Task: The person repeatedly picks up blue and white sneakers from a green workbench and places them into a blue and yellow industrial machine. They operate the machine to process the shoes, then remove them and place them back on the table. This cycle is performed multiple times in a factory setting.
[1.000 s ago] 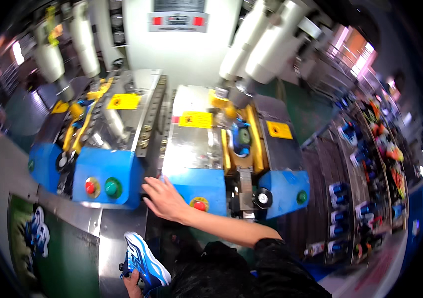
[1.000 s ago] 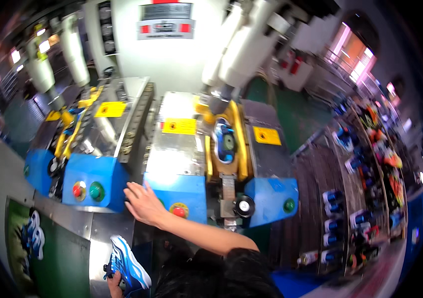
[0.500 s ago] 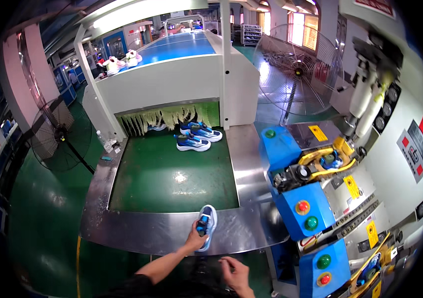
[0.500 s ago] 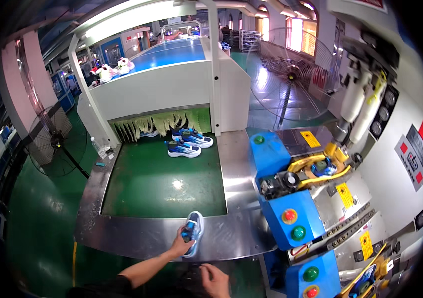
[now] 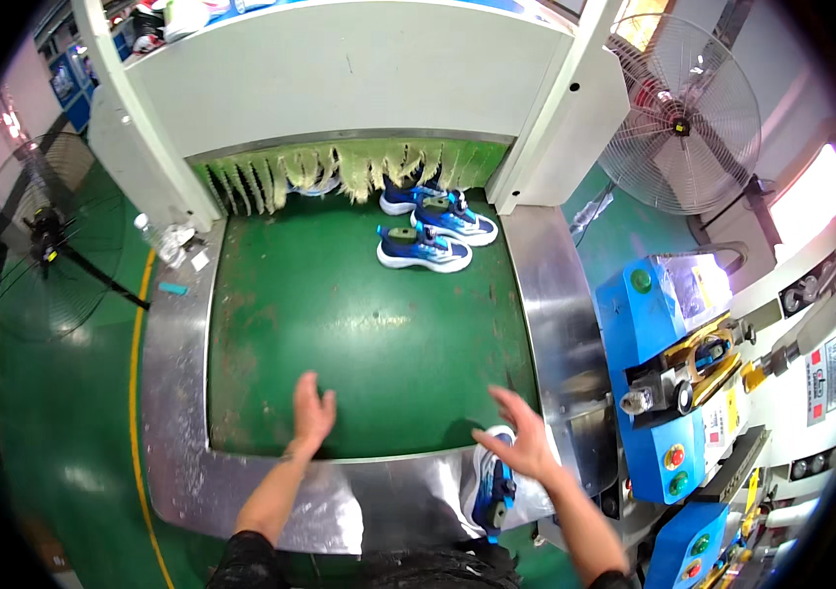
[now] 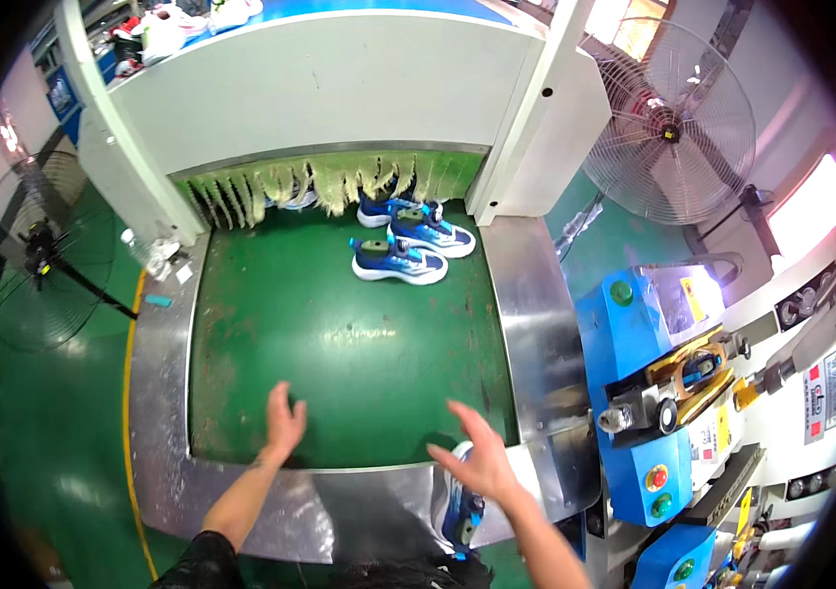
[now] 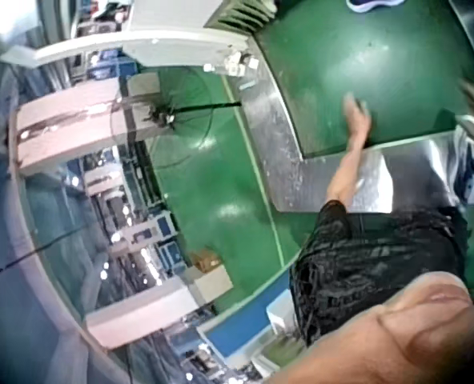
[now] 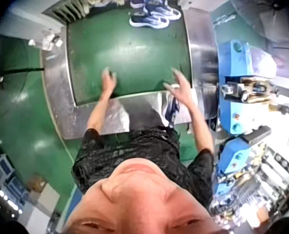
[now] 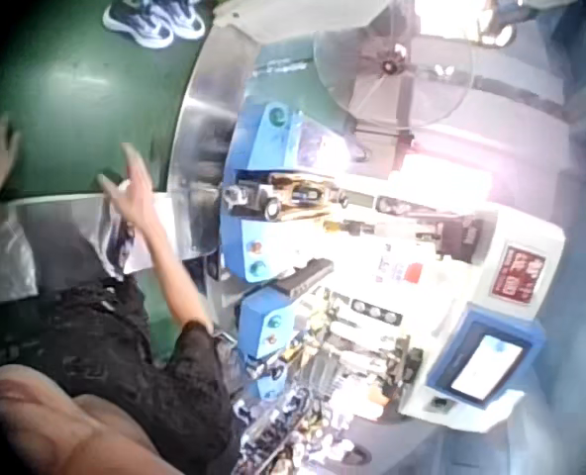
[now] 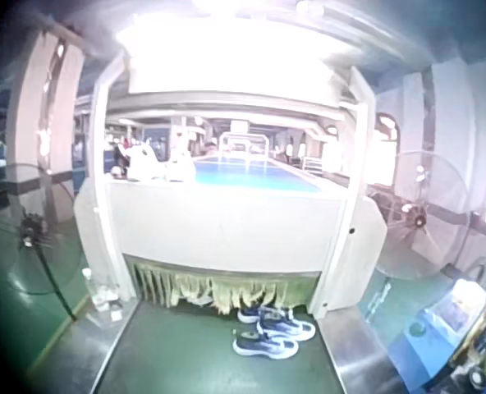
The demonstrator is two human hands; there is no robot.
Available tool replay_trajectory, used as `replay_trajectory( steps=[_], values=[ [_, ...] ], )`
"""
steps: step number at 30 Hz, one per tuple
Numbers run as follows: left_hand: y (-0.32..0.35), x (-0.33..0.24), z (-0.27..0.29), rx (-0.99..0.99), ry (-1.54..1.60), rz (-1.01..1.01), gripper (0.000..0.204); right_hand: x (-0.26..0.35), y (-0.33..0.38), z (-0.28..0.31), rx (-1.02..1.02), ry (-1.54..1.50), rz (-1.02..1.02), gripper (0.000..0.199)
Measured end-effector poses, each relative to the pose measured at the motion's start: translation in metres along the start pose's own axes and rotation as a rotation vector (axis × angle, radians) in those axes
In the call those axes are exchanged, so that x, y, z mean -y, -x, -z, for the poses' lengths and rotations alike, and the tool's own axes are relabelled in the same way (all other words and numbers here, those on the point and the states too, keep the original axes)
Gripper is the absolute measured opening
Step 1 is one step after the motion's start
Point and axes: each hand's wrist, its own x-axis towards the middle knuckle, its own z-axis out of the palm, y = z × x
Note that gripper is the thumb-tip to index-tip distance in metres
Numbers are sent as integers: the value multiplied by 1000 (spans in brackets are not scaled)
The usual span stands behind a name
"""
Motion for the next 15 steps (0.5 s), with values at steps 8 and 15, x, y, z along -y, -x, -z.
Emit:
replay_trajectory(
  steps=[8,15],
  values=[
    [-43,117,39,-181,-259,140,47,-4,-384,-32,306,911,640,85],
    [-28,121,54,-91,-286,106,44,-55,-392,-99,209,940,233,59]
  ],
)
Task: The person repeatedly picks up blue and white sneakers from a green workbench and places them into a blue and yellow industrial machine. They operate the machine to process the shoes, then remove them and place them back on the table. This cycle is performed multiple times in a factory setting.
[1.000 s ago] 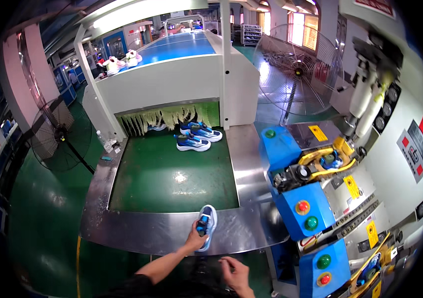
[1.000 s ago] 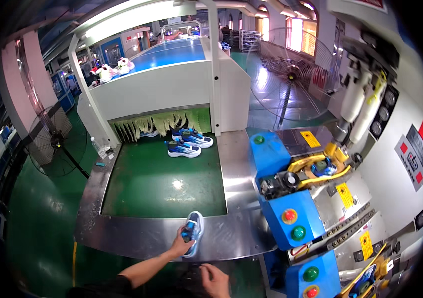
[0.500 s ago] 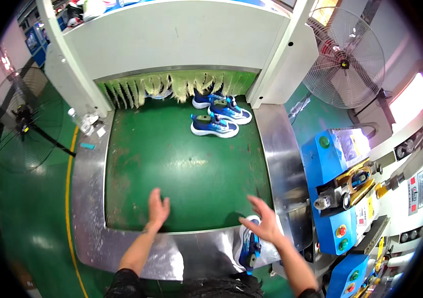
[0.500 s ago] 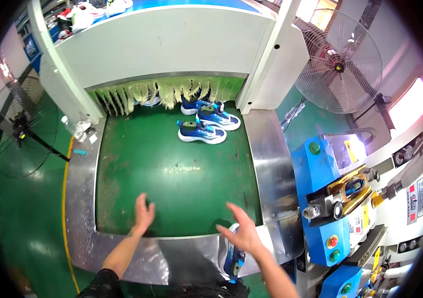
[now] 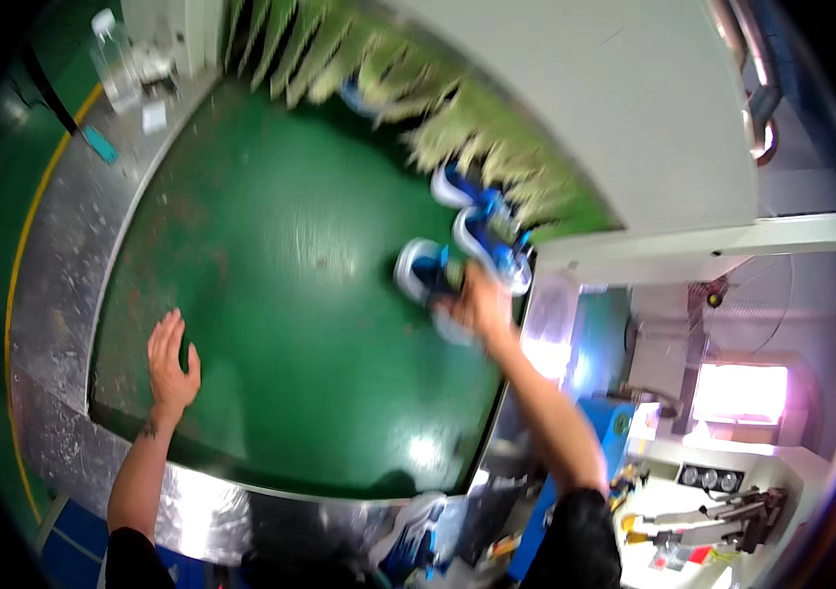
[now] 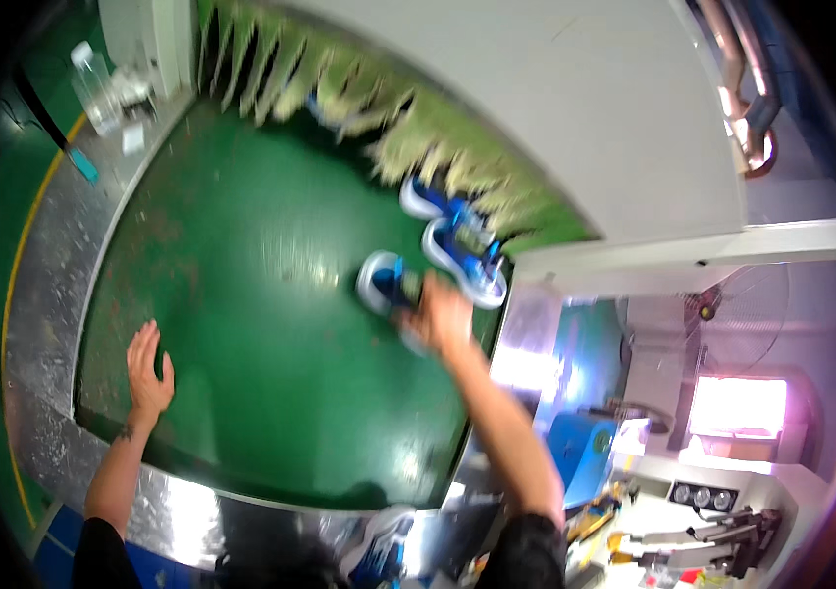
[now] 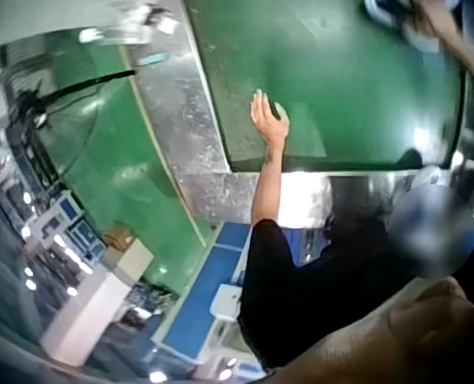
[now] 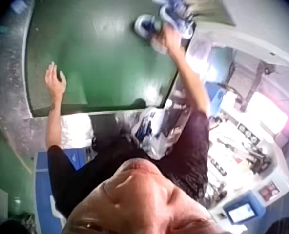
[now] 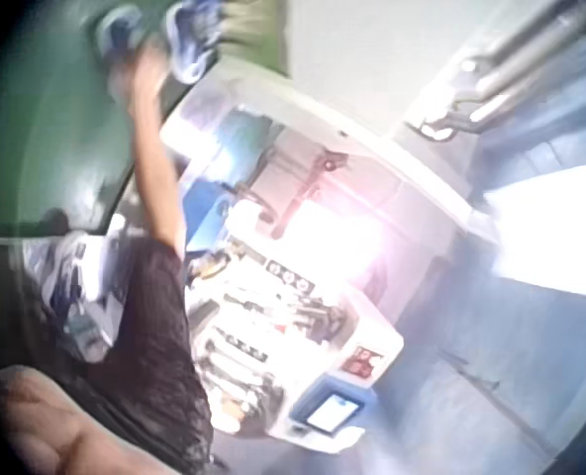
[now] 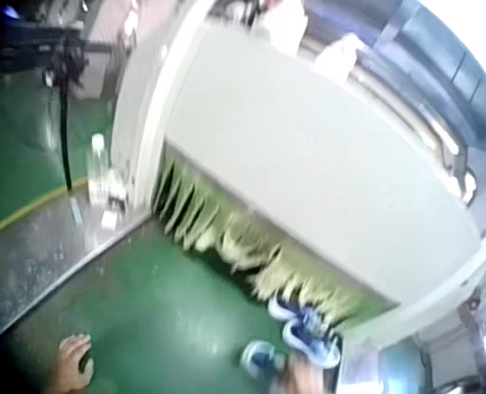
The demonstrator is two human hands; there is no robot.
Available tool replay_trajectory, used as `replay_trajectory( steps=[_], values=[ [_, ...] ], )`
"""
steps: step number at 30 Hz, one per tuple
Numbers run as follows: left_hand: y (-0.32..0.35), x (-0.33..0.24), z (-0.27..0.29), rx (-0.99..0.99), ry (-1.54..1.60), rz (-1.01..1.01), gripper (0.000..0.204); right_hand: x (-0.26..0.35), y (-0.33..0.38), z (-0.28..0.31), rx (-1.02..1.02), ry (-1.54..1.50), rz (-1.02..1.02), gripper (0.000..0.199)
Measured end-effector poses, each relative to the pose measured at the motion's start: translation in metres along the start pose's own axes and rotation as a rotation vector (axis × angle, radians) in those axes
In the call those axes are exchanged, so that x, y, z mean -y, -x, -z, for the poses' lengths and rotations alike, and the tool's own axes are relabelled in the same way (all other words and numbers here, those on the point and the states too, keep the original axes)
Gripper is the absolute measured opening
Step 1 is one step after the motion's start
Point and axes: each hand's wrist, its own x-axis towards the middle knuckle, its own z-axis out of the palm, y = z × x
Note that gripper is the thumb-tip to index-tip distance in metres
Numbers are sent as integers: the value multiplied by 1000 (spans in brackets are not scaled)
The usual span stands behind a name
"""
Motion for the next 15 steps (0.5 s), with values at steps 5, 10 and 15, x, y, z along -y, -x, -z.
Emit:
replay_trajectory(
  steps=[5,10,15],
  values=[
    [-6,-10,-32,-75,28,94,47,100,224,51,-4,-755,-537,80],
    [-8,-173,65,1403,1158,571,77,106,396,96,-31,-965,-151,67],
    [32,-340,191,1397,1057,316,69,105,445,176,-529,-451,586,68]
  ],
)
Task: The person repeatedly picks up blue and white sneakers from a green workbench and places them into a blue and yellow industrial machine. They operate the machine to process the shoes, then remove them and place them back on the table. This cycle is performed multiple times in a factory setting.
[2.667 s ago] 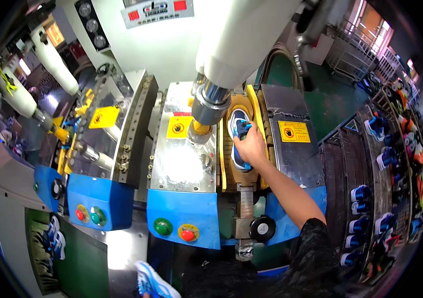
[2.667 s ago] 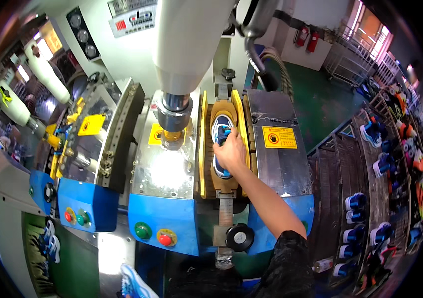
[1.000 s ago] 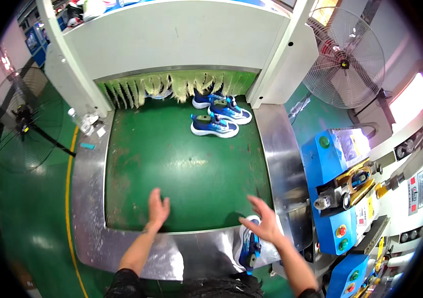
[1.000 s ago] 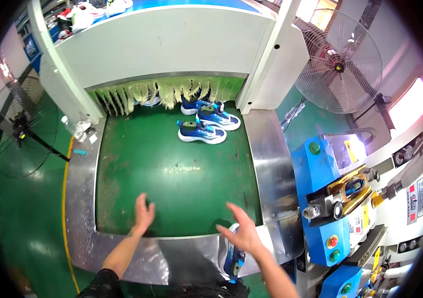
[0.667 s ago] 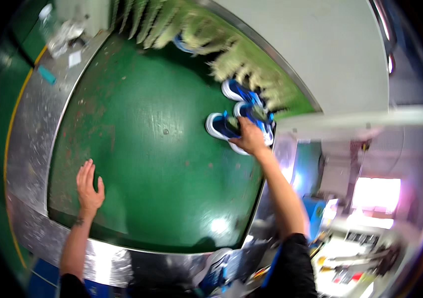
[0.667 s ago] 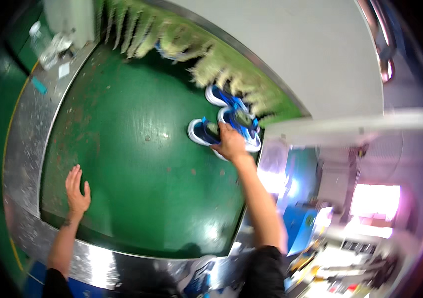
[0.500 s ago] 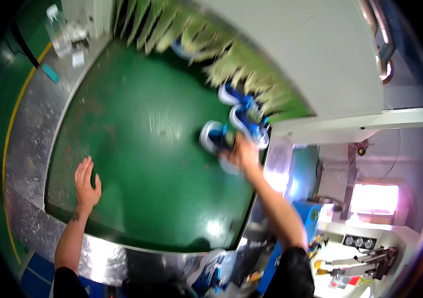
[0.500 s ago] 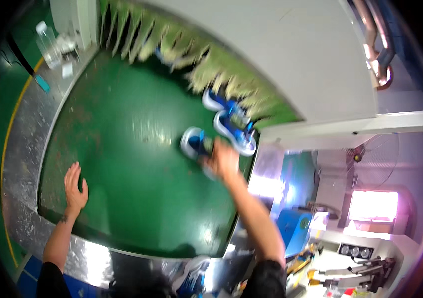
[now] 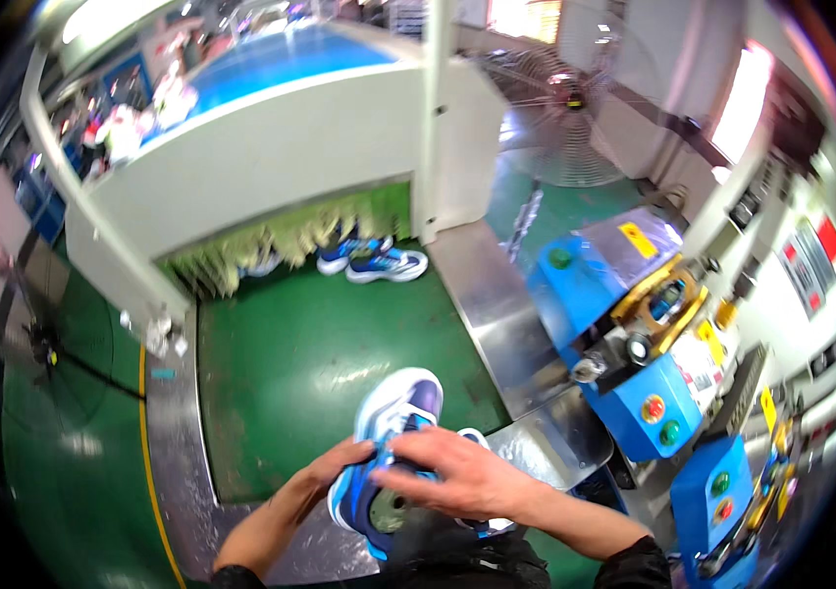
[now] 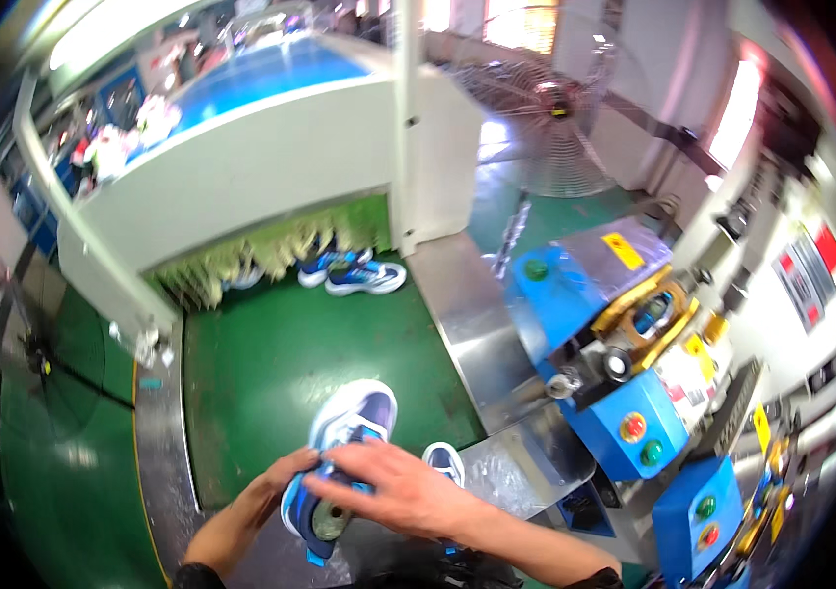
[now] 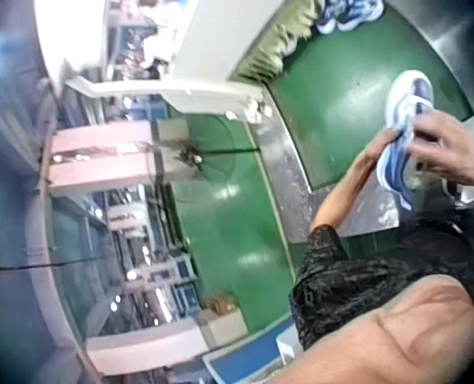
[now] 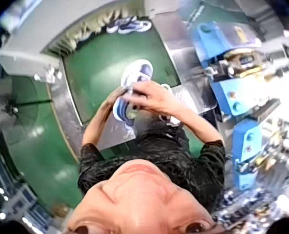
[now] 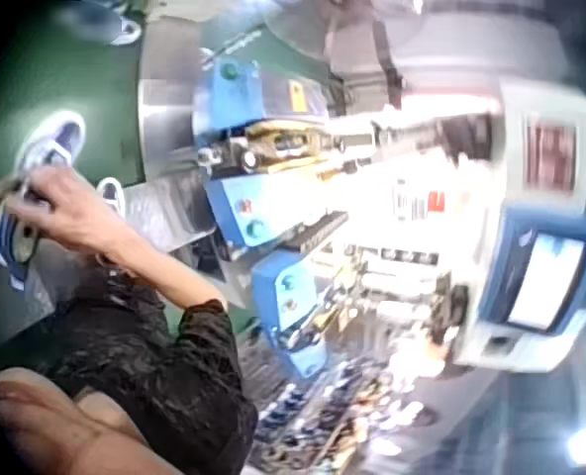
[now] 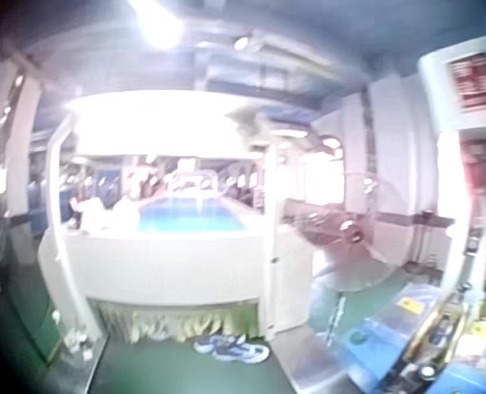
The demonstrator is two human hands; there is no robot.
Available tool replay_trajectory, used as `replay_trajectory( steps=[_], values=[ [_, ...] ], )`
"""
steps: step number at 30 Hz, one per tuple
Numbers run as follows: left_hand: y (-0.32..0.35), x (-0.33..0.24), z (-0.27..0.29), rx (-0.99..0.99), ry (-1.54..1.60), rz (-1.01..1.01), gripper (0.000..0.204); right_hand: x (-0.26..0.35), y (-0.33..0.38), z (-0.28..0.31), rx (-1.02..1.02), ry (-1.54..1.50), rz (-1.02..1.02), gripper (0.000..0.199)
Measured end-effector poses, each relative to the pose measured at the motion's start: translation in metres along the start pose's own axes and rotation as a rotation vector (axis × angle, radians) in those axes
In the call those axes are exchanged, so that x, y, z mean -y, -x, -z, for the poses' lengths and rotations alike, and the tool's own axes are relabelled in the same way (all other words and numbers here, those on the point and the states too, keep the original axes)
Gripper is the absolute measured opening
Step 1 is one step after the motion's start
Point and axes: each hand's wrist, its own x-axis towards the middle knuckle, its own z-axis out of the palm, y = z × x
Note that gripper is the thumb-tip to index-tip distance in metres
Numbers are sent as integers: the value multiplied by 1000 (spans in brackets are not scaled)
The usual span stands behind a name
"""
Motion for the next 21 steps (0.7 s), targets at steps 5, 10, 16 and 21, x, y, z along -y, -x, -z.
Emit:
replay_trajectory(
  steps=[5,10,16,21],
  values=[
    [-21,9,-113,345,222,-494,85,108,122,-18,-655,-1182,-865,100],
    [-62,90,-228,266,124,-411,90,117,218,9,-831,-706,-903,84],
    [-127,124,-346,-26,223,-419,36,137,346,40,-1191,-958,-1208,48],
    [-266,2,-378,145,-389,-722,69,132,349,109,-1251,-691,-1069,69]
  ],
)
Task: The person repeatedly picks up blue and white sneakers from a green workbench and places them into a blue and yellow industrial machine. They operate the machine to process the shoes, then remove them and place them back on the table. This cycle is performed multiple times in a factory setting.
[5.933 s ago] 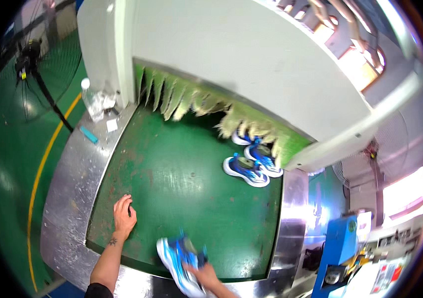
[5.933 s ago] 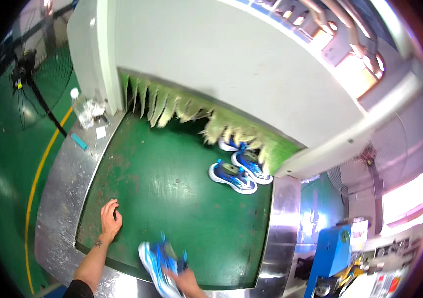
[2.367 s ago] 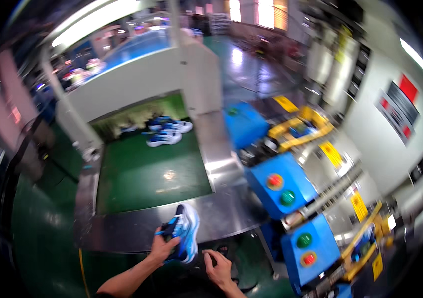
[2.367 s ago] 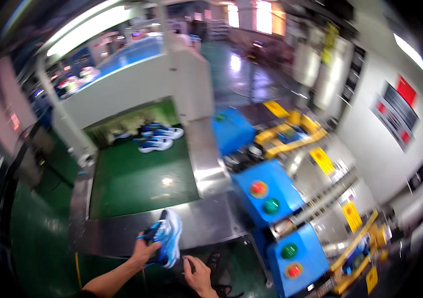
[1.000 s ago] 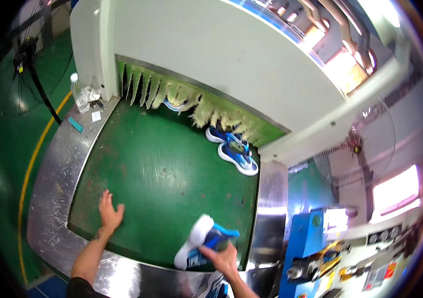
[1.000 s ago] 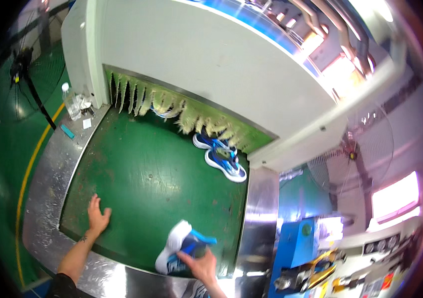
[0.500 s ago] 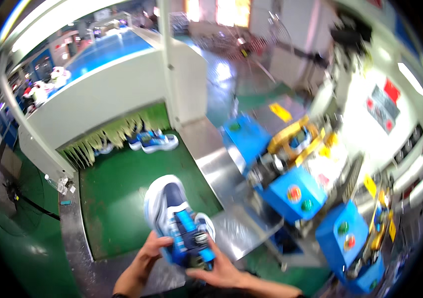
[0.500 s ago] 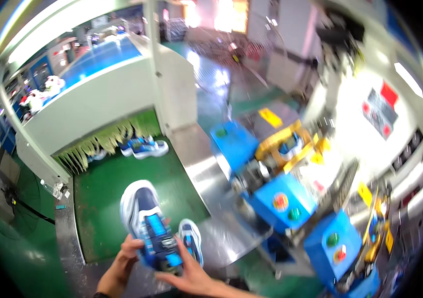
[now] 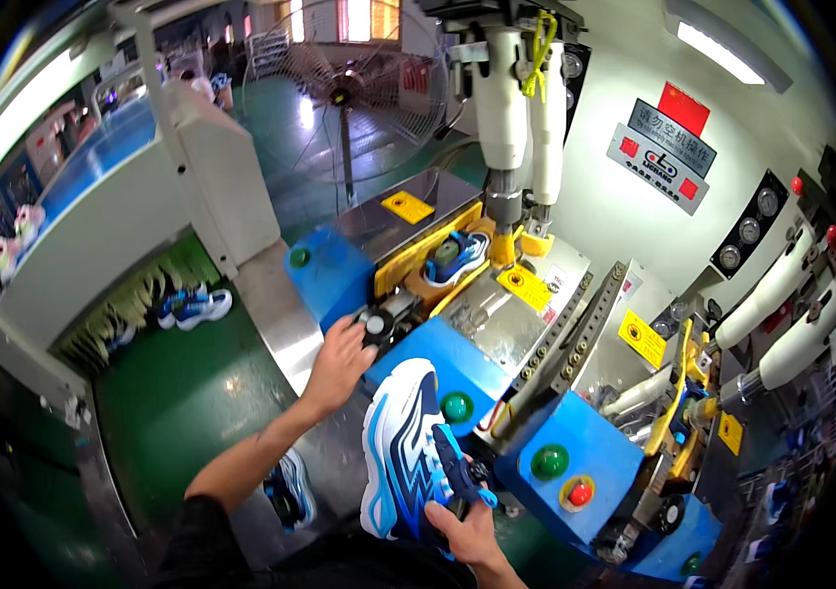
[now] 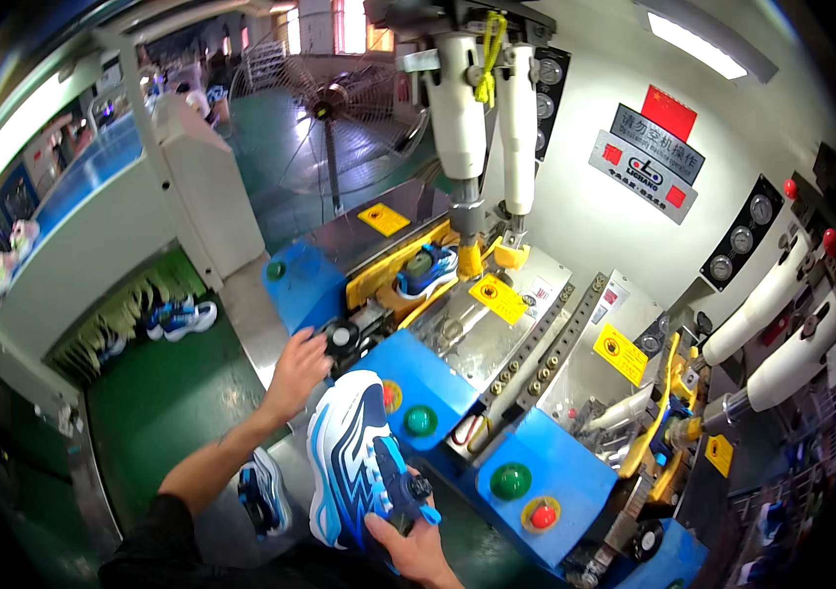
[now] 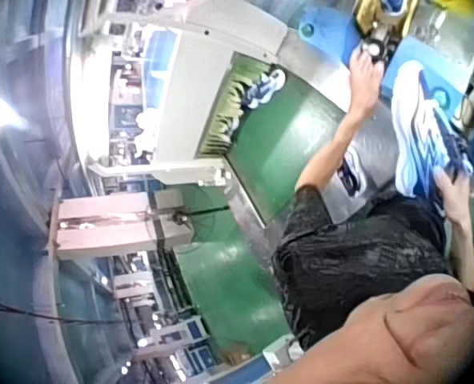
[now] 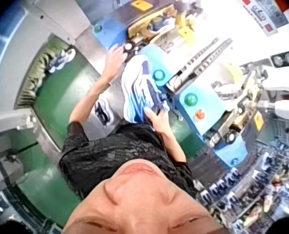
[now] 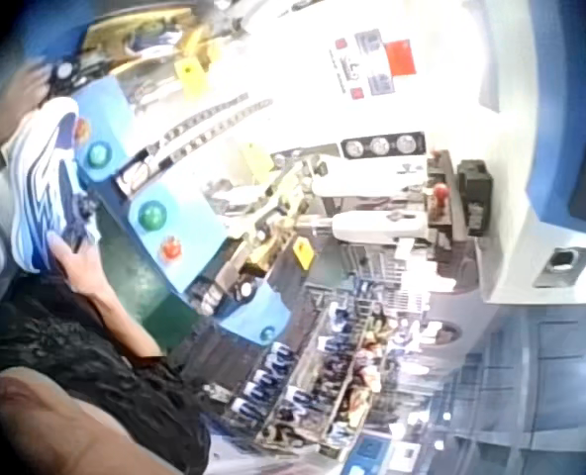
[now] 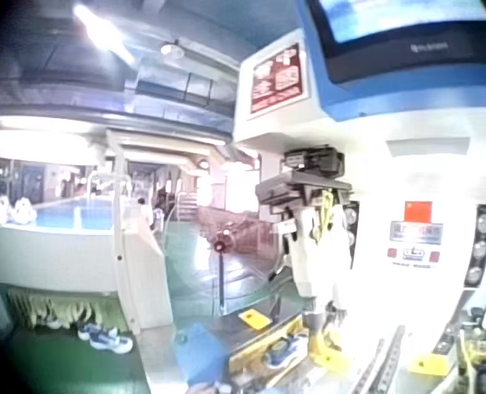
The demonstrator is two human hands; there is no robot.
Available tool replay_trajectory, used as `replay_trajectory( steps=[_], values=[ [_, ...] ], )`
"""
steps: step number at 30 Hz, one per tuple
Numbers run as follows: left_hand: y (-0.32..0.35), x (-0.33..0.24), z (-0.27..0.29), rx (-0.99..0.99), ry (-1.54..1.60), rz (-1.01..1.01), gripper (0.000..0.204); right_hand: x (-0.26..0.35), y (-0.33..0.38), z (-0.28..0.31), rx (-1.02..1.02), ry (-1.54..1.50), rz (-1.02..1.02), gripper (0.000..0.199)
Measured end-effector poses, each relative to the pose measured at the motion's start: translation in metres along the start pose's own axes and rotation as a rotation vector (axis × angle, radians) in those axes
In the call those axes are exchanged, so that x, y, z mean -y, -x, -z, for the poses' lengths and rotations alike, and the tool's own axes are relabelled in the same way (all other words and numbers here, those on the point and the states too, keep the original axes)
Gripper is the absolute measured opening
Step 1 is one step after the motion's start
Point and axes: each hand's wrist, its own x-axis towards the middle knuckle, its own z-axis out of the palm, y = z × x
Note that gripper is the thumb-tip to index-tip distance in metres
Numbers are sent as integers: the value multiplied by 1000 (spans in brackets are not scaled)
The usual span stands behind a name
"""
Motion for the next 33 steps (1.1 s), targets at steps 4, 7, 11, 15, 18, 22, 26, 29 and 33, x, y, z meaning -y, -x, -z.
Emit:
replay_trajectory(
  steps=[4,7,11,15,18,22,26,29,33],
  values=[
    [-192,57,-13,85,-405,-80,90,28,-36,-25,-28,-119,24,74],
    [-290,106,-53,285,-662,-83,81,20,-57,-16,11,278,-131,75],
    [-312,136,-74,245,-725,-241,63,-1,-79,-25,-296,476,-167,72],
    [-358,94,-35,407,-182,71,41,-8,-98,-31,-374,356,-360,64],
    [-306,7,12,375,403,407,44,10,-156,-38,-431,283,-378,75],
    [-184,73,145,-208,520,378,58,43,-306,-61,-325,-213,-449,28],
    [-60,108,228,-314,831,280,73,23,-457,5,-341,-82,-410,30],
    [9,118,274,-472,742,312,68,-73,-520,64,-819,981,-158,49],
    [94,113,285,-774,290,263,70,-87,-523,-19,-688,1018,65,60]
  ],
)
